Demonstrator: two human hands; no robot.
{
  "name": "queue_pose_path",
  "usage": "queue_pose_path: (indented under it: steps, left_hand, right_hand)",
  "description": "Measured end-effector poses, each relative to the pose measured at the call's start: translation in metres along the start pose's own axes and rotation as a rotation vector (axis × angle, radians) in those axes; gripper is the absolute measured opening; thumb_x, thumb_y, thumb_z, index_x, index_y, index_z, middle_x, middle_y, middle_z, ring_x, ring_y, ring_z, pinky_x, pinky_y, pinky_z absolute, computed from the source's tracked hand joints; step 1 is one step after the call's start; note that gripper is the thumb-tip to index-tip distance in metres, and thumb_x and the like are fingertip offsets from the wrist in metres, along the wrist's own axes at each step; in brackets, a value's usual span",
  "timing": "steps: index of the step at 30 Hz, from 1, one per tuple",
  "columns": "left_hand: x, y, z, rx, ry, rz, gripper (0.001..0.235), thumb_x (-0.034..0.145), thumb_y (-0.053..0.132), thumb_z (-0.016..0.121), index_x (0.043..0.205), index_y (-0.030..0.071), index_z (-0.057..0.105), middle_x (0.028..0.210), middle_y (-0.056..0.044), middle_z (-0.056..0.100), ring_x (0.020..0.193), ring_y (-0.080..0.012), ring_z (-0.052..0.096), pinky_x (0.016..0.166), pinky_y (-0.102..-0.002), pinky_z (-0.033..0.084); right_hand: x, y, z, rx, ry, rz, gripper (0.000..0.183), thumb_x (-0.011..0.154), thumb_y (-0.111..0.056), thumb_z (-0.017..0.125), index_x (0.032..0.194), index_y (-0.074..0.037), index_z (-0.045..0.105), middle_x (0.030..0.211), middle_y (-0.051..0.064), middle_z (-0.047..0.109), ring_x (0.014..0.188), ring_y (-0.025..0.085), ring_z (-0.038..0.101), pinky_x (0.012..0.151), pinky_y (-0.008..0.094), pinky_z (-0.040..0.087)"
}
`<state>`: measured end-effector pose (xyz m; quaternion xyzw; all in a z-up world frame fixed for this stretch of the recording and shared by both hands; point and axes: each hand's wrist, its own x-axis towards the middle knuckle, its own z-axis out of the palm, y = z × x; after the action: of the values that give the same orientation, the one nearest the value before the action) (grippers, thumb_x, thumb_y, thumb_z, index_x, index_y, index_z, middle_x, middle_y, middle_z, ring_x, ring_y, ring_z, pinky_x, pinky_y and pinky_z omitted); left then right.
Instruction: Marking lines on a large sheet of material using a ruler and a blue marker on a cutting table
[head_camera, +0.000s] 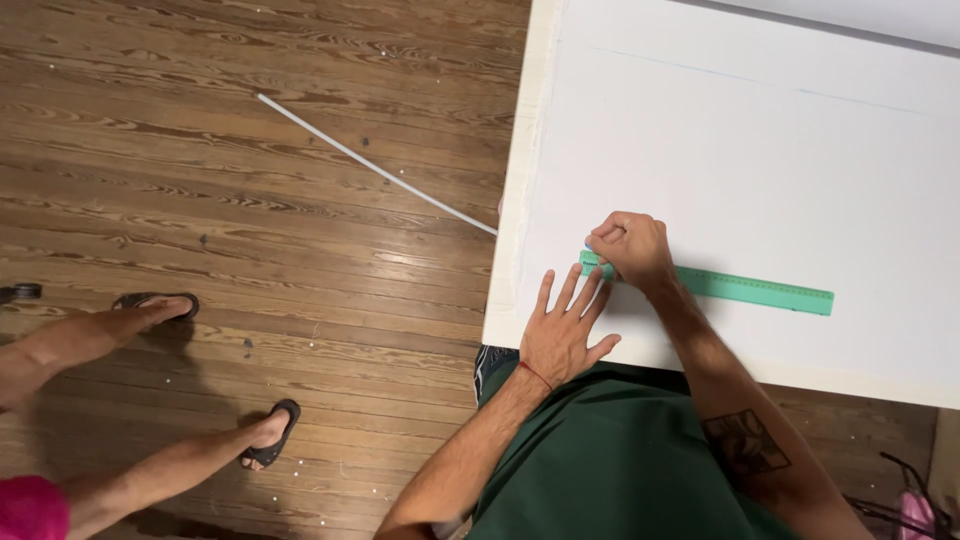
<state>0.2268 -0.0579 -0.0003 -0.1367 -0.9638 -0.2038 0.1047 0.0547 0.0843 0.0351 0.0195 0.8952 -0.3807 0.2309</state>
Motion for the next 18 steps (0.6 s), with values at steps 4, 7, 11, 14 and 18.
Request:
queue_pose_path:
  steps: [4, 7, 11, 14, 18]
  left_hand:
    - [-0.002, -0.001, 0.004, -0.003, 0.007, -0.004, 0.08, 0.111, 0.077, 0.043, 0.168, 0.023, 0.061, 0.182, -0.003, 0.054, 0.178, -0.031, 0.036, 0.151, -0.065, 0.021]
    - [-0.003, 0.0, 0.009, -0.001, 0.008, 0.004, 0.08, 0.111, 0.077, 0.043, 0.168, 0.023, 0.061, 0.183, -0.003, 0.052, 0.178, -0.0309, 0.035, 0.151, -0.065, 0.021]
    - [-0.003, -0.001, 0.009, -0.025, 0.022, -0.002, 0.08, 0.112, 0.077, 0.043, 0.166, 0.022, 0.064, 0.182, -0.004, 0.053, 0.178, -0.0317, 0.037, 0.151, -0.065, 0.022]
    - [-0.001, -0.001, 0.01, -0.017, 0.027, 0.009, 0.08, 0.111, 0.077, 0.043, 0.166, 0.022, 0.064, 0.182, -0.004, 0.054, 0.178, -0.0315, 0.037, 0.151, -0.065, 0.022]
    - [-0.001, -0.001, 0.004, -0.025, -0.002, 0.006, 0.081, 0.111, 0.076, 0.044, 0.169, 0.022, 0.061, 0.182, -0.004, 0.053, 0.178, -0.0318, 0.036, 0.151, -0.065, 0.021]
  right_hand:
    - [0.001, -0.007, -0.005, -0.059, -0.056, 0.011, 0.015, 0.095, -0.017, 0.086, 0.105, -0.006, 0.088, 0.074, 0.01, 0.084, 0.05, 0.018, 0.068, 0.043, 0.036, 0.064]
    - [-0.003, -0.014, -0.009, -0.01, -0.009, -0.015, 0.015, 0.096, -0.016, 0.087, 0.108, -0.006, 0.087, 0.075, 0.009, 0.084, 0.046, 0.015, 0.071, 0.046, 0.029, 0.064]
    - [-0.009, -0.03, -0.011, -0.086, -0.061, -0.021, 0.016, 0.095, -0.018, 0.087, 0.108, -0.008, 0.089, 0.078, 0.011, 0.086, 0.06, 0.024, 0.08, 0.064, 0.039, 0.067]
    - [-0.006, -0.026, -0.013, -0.062, -0.046, -0.047, 0.014, 0.096, -0.013, 0.085, 0.107, -0.005, 0.088, 0.074, 0.011, 0.085, 0.05, 0.019, 0.076, 0.057, 0.034, 0.067]
    - [-0.007, -0.032, -0.013, -0.01, -0.052, -0.042, 0.017, 0.097, -0.011, 0.084, 0.11, -0.001, 0.087, 0.075, 0.015, 0.085, 0.051, 0.019, 0.078, 0.056, 0.032, 0.066]
